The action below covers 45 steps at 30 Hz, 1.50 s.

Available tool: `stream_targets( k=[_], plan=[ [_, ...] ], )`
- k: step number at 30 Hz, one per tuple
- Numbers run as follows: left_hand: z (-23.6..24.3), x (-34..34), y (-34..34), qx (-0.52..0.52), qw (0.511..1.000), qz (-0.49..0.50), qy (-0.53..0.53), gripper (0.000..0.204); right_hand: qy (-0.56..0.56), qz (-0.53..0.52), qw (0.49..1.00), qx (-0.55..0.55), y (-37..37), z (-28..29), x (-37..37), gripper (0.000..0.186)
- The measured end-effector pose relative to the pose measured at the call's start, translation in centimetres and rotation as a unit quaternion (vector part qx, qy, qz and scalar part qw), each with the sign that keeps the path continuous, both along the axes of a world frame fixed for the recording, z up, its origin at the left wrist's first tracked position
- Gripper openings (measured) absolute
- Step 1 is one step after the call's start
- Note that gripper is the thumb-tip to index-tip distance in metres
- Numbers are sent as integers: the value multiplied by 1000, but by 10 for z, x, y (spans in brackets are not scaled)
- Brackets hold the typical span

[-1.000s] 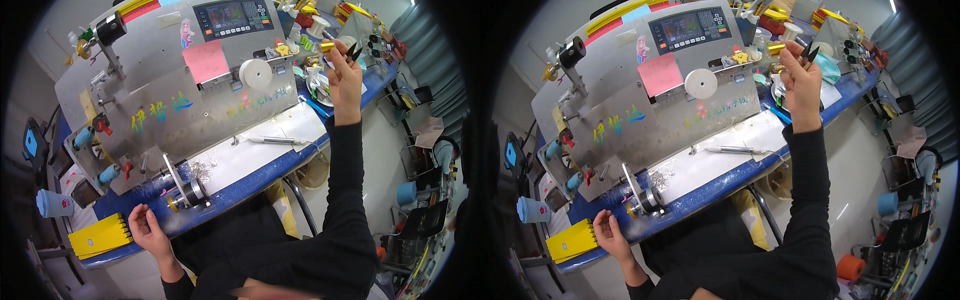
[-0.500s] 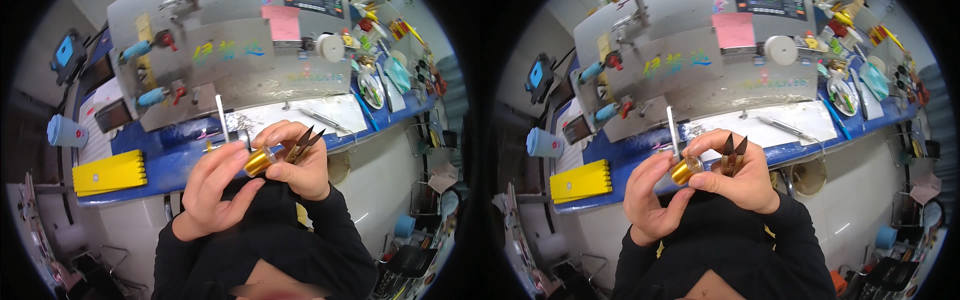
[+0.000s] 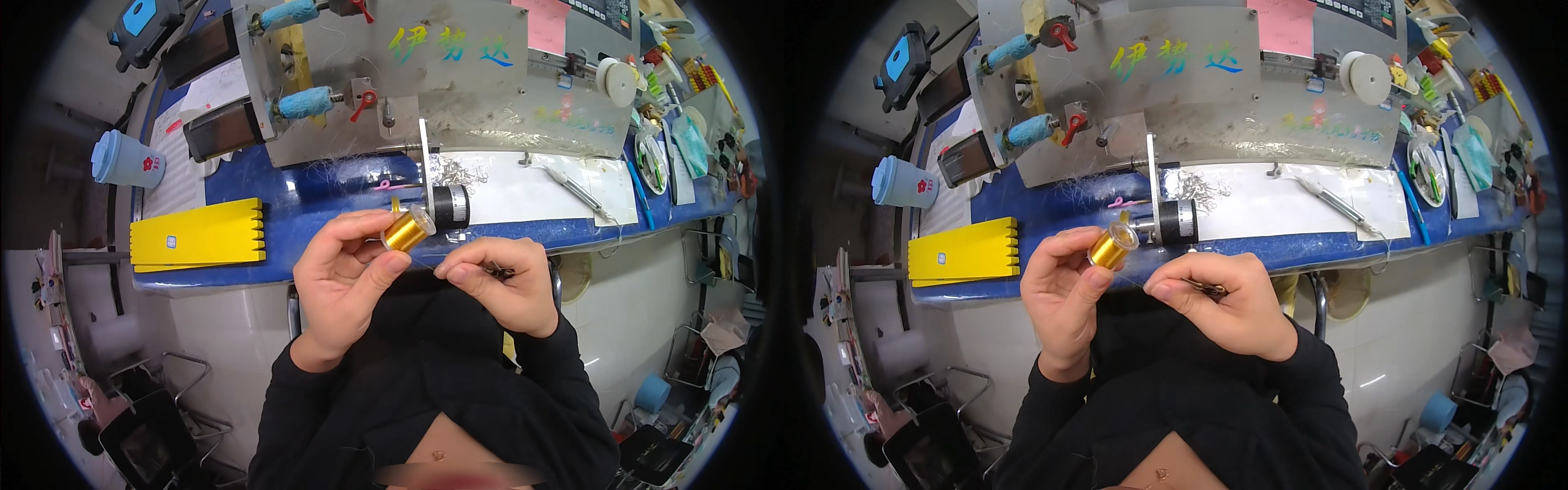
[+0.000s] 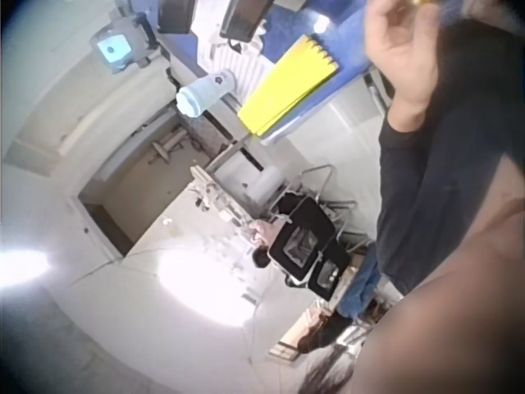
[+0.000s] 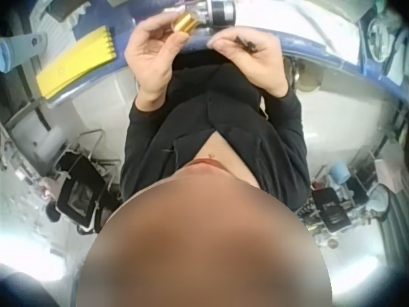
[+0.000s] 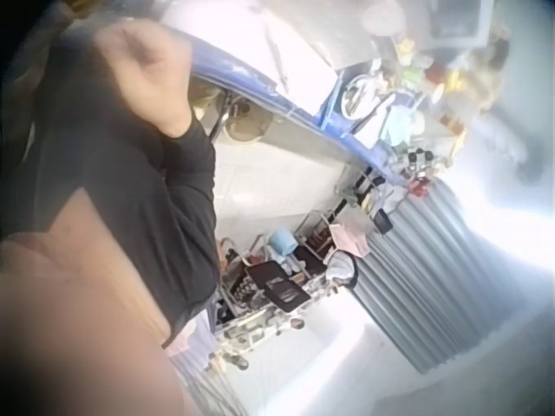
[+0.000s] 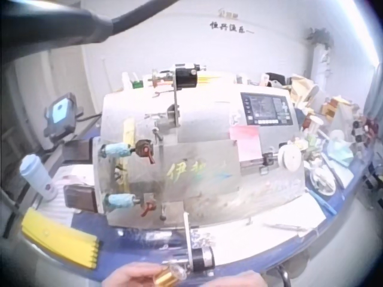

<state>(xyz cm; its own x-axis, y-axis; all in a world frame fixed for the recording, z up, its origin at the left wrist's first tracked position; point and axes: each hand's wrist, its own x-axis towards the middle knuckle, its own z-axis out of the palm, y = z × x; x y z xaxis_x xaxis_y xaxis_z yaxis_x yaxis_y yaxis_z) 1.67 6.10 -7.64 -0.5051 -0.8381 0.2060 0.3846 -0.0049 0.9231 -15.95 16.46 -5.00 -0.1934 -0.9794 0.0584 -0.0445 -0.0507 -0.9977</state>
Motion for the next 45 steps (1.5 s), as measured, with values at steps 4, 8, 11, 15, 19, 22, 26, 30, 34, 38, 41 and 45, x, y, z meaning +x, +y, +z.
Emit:
stream_targets(
  k=[4,8,11,15,19,22,26,30,34,38,41,45],
  plan=[
    [-3,1,-1,58,997,-42,31,46,-46,62,996,44,-1,-2,-5,13],
    [-6,4,-7,109,984,-115,79,56,-83,109,988,76,-5,-6,-3,15],
    [-9,6,-9,100,983,-128,83,54,-86,128,984,83,-7,-9,1,10],
    [-13,8,-16,86,991,-95,37,46,-80,146,984,66,-9,-14,7,11],
    [-16,10,-26,115,992,-55,3,42,-33,142,987,69,-11,-20,10,11],
    [-20,8,-38,103,994,-35,2,44,-9,118,992,47,-14,-27,16,11],
    [-24,7,-58,111,994,-16,-8,39,8,76,996,43,-16,-35,24,12],
    [-23,5,-80,150,988,-18,-40,37,40,44,998,38,-15,-41,29,11],
    [-19,-4,-87,123,988,9,-98,35,56,26,998,20,-14,-46,32,10],
    [-18,-15,-88,113,989,3,-97,34,64,15,998,2,-14,-50,33,8],
    [-20,-21,-90,103,989,-1,-103,32,62,21,998,10,-11,-51,31,9],
    [-23,-22,-93,112,990,-5,-88,28,79,21,997,2,-8,-52,28,9]
  ],
)
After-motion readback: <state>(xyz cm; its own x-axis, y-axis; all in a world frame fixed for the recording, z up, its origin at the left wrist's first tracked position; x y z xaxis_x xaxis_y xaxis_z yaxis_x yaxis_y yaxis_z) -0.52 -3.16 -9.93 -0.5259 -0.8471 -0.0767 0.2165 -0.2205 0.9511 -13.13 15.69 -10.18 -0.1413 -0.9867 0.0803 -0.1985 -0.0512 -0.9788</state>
